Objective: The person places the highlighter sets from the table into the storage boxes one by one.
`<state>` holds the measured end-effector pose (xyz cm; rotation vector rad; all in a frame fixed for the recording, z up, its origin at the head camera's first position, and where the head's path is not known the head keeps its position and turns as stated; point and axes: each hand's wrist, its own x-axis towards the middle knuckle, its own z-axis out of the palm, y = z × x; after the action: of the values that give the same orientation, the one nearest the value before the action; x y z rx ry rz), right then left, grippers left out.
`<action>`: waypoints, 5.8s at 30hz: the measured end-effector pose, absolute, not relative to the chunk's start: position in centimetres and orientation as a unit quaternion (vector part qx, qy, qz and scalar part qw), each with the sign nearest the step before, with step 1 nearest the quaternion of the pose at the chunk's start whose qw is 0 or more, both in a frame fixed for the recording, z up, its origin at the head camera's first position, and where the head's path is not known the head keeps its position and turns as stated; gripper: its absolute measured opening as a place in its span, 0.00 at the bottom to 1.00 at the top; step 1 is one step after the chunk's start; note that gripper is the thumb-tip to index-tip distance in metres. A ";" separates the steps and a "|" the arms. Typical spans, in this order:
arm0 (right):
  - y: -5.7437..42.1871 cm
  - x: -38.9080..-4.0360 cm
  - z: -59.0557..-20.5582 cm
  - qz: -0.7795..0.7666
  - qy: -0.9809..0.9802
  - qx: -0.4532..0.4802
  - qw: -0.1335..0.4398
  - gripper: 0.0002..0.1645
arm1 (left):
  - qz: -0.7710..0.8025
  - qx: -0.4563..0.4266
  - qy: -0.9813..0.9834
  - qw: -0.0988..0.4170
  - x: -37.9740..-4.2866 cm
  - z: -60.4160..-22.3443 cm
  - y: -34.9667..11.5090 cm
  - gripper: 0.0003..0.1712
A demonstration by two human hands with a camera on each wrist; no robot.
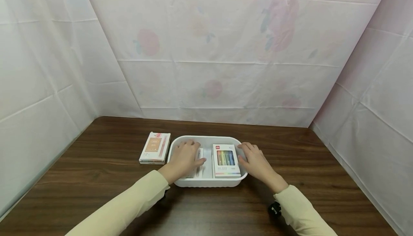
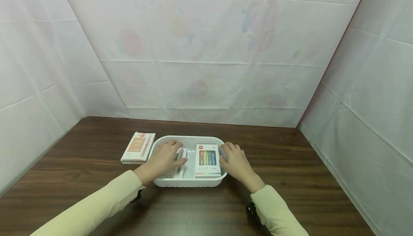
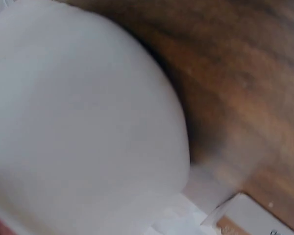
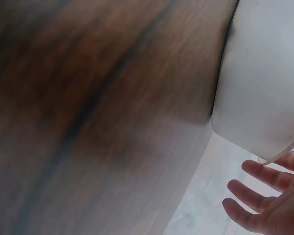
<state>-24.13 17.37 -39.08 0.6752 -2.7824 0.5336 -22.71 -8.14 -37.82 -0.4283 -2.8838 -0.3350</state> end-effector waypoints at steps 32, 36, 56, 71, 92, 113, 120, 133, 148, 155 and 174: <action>17.2 -24.1 -39.0 0.191 -0.950 0.221 0.108 0.21 | -0.119 -0.109 -0.973 0.162 -23.6 -35.0 -14.7 0.28; 17.2 -24.1 -39.1 0.192 -0.949 0.223 0.111 0.21 | -0.117 -0.100 -0.974 0.166 -23.8 -34.9 -15.6 0.28; 17.2 -24.1 -38.9 0.193 -0.950 0.221 0.104 0.21 | -0.106 -0.065 -0.984 0.131 -24.2 -37.0 -18.6 0.29; 17.4 -24.3 -39.2 0.191 -0.948 0.228 0.112 0.21 | -0.111 -0.068 -0.985 0.112 -24.3 -39.1 -18.8 0.31; 17.4 -24.2 -39.2 0.197 -0.948 0.226 0.107 0.21 | -0.128 -0.069 -0.986 0.076 -24.5 -39.7 -18.5 0.35; 17.5 -24.2 -39.2 0.198 -0.945 0.232 0.113 0.21 | -0.140 -0.055 -0.986 0.078 -24.6 -39.6 -18.5 0.32; 17.4 -24.1 -39.1 0.199 -0.944 0.235 0.114 0.21 | -0.149 -0.053 -0.984 0.084 -24.7 -39.6 -18.6 0.34; 17.3 -24.1 -39.0 0.194 -0.948 0.230 0.107 0.21 | -0.146 -0.054 -0.981 0.113 -24.7 -39.3 -18.9 0.29; 17.4 -24.1 -39.2 0.193 -0.947 0.233 0.107 0.21 | -0.147 -0.058 -0.978 0.134 -24.4 -39.2 -19.2 0.27; 17.4 -24.1 -39.1 0.193 -0.946 0.235 0.110 0.21 | -0.152 -0.058 -0.976 0.145 -24.1 -39.0 -19.4 0.27; 17.4 -24.1 -39.1 0.191 -0.946 0.235 0.117 0.20 | -0.167 -0.069 -0.967 0.177 -23.4 -37.2 -19.6 0.25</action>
<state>-24.07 17.37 -39.08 0.6883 -2.7675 0.5592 -23.42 -19.62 -37.16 -0.1957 -2.7387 -0.4740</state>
